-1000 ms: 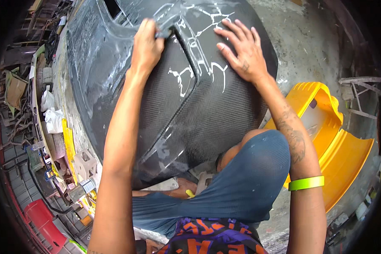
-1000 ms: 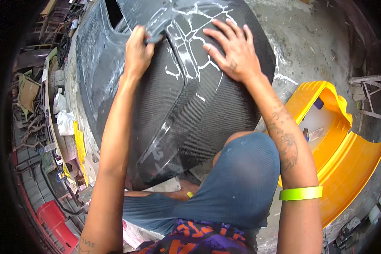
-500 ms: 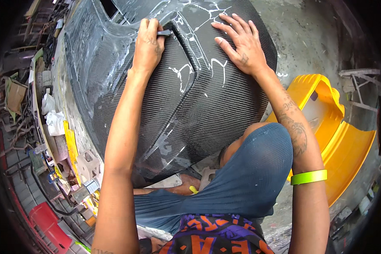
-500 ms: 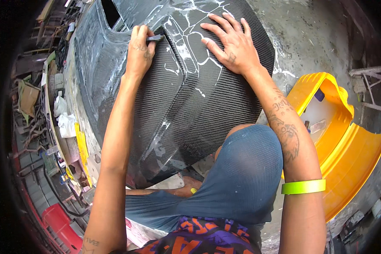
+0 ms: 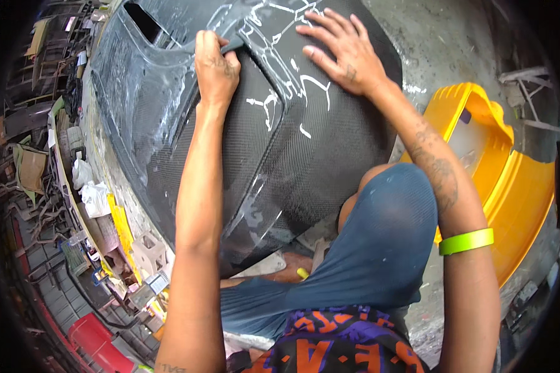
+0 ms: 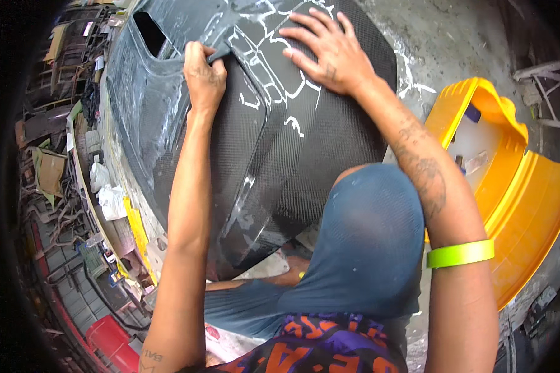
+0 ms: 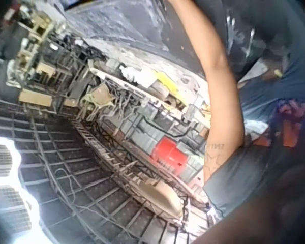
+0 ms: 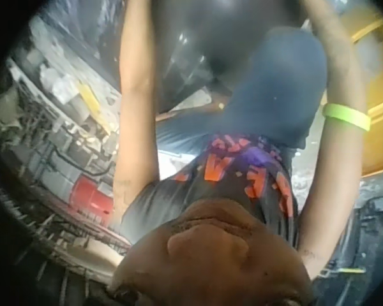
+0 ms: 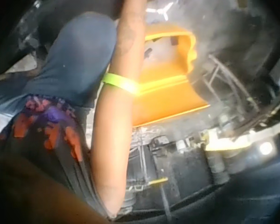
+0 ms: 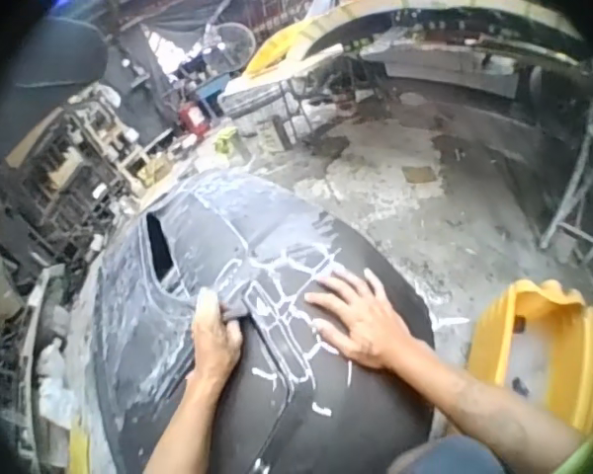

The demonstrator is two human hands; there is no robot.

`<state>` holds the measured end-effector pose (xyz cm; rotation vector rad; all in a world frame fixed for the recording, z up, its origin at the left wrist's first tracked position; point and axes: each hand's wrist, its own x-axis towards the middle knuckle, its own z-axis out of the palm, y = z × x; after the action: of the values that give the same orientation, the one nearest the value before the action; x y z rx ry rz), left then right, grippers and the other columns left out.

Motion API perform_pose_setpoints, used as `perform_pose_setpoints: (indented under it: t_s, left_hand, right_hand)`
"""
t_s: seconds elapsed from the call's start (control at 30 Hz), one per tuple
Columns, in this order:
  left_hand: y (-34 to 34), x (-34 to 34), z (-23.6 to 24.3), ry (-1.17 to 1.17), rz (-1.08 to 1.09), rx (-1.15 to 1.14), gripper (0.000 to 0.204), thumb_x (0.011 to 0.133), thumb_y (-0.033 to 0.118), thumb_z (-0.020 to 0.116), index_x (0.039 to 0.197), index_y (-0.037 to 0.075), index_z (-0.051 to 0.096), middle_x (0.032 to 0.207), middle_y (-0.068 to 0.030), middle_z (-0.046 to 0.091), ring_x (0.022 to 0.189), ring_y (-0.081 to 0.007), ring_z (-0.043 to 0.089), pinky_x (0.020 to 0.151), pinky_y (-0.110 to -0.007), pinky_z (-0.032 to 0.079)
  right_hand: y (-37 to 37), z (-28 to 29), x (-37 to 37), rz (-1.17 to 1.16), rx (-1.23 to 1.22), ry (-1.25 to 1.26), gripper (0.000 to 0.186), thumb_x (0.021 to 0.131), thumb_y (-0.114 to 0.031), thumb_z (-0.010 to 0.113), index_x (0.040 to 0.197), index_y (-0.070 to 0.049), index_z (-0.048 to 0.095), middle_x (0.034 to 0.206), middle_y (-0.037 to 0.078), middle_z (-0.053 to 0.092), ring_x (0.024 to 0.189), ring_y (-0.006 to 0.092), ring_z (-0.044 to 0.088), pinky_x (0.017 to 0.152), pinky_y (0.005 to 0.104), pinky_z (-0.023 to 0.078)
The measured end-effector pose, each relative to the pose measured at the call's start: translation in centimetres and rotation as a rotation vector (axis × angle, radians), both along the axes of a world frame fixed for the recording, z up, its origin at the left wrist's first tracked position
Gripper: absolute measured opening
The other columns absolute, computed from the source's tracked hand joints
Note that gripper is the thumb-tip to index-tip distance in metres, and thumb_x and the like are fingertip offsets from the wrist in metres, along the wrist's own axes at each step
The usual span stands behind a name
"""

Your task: Sanding and polishing a carbon fiber car hood with a sanding block.

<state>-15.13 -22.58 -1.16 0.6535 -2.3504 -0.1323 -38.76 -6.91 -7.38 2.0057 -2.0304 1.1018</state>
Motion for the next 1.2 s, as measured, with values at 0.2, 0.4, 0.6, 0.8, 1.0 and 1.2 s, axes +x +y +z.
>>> perform_pose_setpoints:
  t_s: [0.2,0.4,0.6,0.8,1.0,1.2]
  left_hand:
    - [-0.1,-0.3,-0.7,0.041,0.055,-0.05,0.016,0.074,-0.008,0.06,0.085,-0.002,0.05,0.088,-0.0201,0.051,0.081,-0.0405,0.055,0.075,-0.048,0.046]
    - [-0.4,-0.5,-0.8,0.024,0.139,0.017,0.015,0.074,-0.005,0.061,0.084,-0.002,0.05,0.084,-0.0206,0.051,0.08,-0.0407,0.055,0.074,-0.049,0.046]
    - [-0.9,-0.4,-0.7,0.034,0.207,0.056,0.012,0.075,-0.002,0.063,0.084,-0.003,0.054,0.081,-0.0189,0.055,0.077,-0.0392,0.056,0.072,-0.047,0.046]
    - [-1.4,-0.2,-0.5,0.071,0.053,-0.049,0.011,0.076,-0.002,0.063,0.082,-0.003,0.055,0.082,-0.0185,0.057,0.077,-0.0383,0.058,0.074,-0.046,0.048]
    - [-1.5,0.1,-0.1,0.006,0.049,0.02,0.012,0.078,0.0,0.068,0.083,-0.002,0.057,0.082,-0.0191,0.059,0.077,-0.0387,0.06,0.073,-0.045,0.049]
    - [-1.3,0.1,0.6,-0.063,0.109,0.008,0.025,0.085,0.009,0.079,0.086,-0.001,0.056,0.084,-0.0186,0.061,0.077,-0.039,0.061,0.073,-0.045,0.049]
  right_hand:
    - [0.0,0.7,0.1,-0.015,0.021,-0.032,0.049,0.102,-0.056,0.053,0.141,-0.028,0.062,0.158,0.003,0.049,0.151,0.0291,0.037,0.125,0.0601,0.018]
    - [0.8,2.6,-0.2,0.059,0.163,-0.124,0.052,0.102,-0.05,0.054,0.144,-0.02,0.057,0.158,0.013,0.044,0.152,0.0353,0.032,0.124,0.0616,0.018]
    - [0.8,2.9,-0.2,0.082,0.167,-0.164,0.05,0.102,-0.049,0.054,0.143,-0.02,0.057,0.157,0.013,0.046,0.151,0.0354,0.034,0.125,0.0603,0.018]
    - [0.7,2.9,-0.3,0.072,0.159,-0.145,0.051,0.102,-0.049,0.053,0.144,-0.019,0.056,0.157,0.013,0.046,0.151,0.0347,0.033,0.125,0.0615,0.017]
    - [0.6,2.9,-0.3,0.08,0.166,-0.145,0.052,0.102,-0.049,0.054,0.144,-0.019,0.056,0.157,0.012,0.045,0.152,0.0344,0.032,0.125,0.0618,0.017]
    - [0.5,2.6,-0.3,0.075,0.148,-0.178,0.049,0.101,-0.046,0.054,0.142,-0.02,0.057,0.156,0.013,0.047,0.15,0.0343,0.036,0.125,0.0615,0.017]
